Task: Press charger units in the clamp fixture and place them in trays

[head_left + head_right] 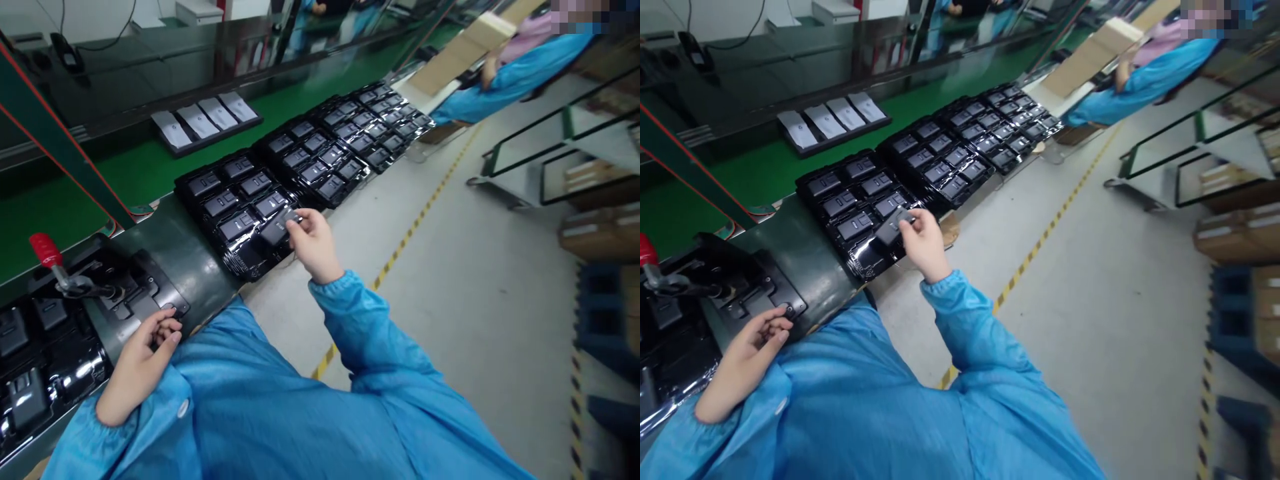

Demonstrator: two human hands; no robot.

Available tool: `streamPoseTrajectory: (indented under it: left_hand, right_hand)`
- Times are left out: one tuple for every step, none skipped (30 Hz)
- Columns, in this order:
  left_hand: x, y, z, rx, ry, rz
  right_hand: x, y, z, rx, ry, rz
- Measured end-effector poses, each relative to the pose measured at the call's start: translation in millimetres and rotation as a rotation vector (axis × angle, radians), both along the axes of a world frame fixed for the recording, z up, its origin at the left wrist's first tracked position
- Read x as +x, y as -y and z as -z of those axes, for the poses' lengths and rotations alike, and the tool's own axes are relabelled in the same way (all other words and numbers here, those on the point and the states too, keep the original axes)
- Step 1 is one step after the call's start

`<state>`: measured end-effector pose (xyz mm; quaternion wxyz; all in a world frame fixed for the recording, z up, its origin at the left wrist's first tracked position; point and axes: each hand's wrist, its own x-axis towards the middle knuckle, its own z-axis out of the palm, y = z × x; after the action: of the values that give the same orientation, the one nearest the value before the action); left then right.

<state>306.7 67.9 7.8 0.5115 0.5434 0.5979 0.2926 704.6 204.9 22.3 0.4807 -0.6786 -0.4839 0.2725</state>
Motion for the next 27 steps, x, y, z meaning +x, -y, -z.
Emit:
streamPoseTrajectory:
  left_hand:
    - [-1,0,0.4,-0.006,-0.014,0.007]
    - [-2,0,0.7,-0.011,-0.028,0.013]
    - [-3,0,0.8,-0.017,-0.041,0.018]
    - [-4,0,0.8,-0.022,-0.050,0.020]
    - [-5,0,0.9,-0.025,-0.057,0.020]
    - [-6,0,1.2,-0.027,-0.062,0.018]
    - [-7,1,1.7,-0.027,-0.066,0.016]
    - [-9,1,2.4,-0.025,-0.069,0.011]
    - [-10,1,3.2,-0.021,-0.073,0.005]
    - [-11,1,3.9,-0.019,-0.078,0.000]
    - [-12,2,4.4,-0.018,-0.083,-0.002]
    - [-12,2,4.5,-0.019,-0.089,-0.001]
    - [-12,2,4.3,-0.021,-0.096,0.001]
    - [-13,2,3.7,-0.022,-0.104,0.004]
    - [-13,2,2.8,-0.022,-0.112,0.008]
    - [-13,2,1.8,-0.020,-0.121,0.012]
    - [-13,2,1.0,-0.016,-0.128,0.018]
    - [-14,2,0.4,-0.009,-0.134,0.021]
    - [-15,2,0.4,0.001,-0.138,0.023]
    - [-17,2,0.8,0.011,-0.143,0.026]
    - [-18,2,1.5,0.021,-0.148,0.026]
    - [-20,3,2.2,0.029,-0.155,0.023]
    - [-22,4,2.5,0.034,-0.161,0.018]
    - [-23,6,2.0,0.036,-0.166,0.007]
    - [-25,10,0.3,0.036,-0.168,-0.010]
    - [-25,14,-2.6,0.040,-0.168,-0.036]
    - [-26,18,-6.6,0.046,-0.167,-0.072]
  right_hand:
    - [16,-9,4.7,0.000,0.067,0.090]
    - [30,-16,9.2,-0.004,0.132,0.164]
    - [42,-22,13.3,-0.008,0.192,0.220]
    - [52,-27,17.2,-0.017,0.243,0.255]
    - [59,-29,20.6,-0.032,0.283,0.273]
    - [64,-31,23.6,-0.053,0.314,0.277]
    - [67,-31,26.0,-0.079,0.335,0.271]
    - [69,-31,27.9,-0.113,0.349,0.258]
    - [69,-30,29.2,-0.147,0.361,0.240]
    - [68,-29,29.8,-0.174,0.378,0.219]
    - [67,-27,29.9,-0.188,0.408,0.192]
    - [65,-25,29.6,-0.189,0.452,0.163]
    - [62,-24,29.0,-0.178,0.508,0.136]
    - [60,-22,28.5,-0.161,0.567,0.113]
    - [57,-20,28.1,-0.144,0.621,0.096]
    - [54,-19,27.9,-0.133,0.663,0.087]
    - [52,-18,28.0,-0.126,0.689,0.086]
    - [51,-17,28.3,-0.121,0.703,0.092]
    - [50,-17,28.7,-0.118,0.709,0.097]
    - [50,-17,28.9,-0.117,0.712,0.099]
    - [51,-16,28.8,-0.113,0.716,0.097]
    - [52,-15,28.1,-0.098,0.724,0.093]
    - [52,-13,26.6,-0.065,0.736,0.087]
    - [50,-9,24.5,-0.011,0.753,0.080]
    - [46,-3,21.7,0.057,0.770,0.073]
    - [40,4,18.7,0.144,0.786,0.064]
    - [31,12,15.7,0.227,0.792,0.050]
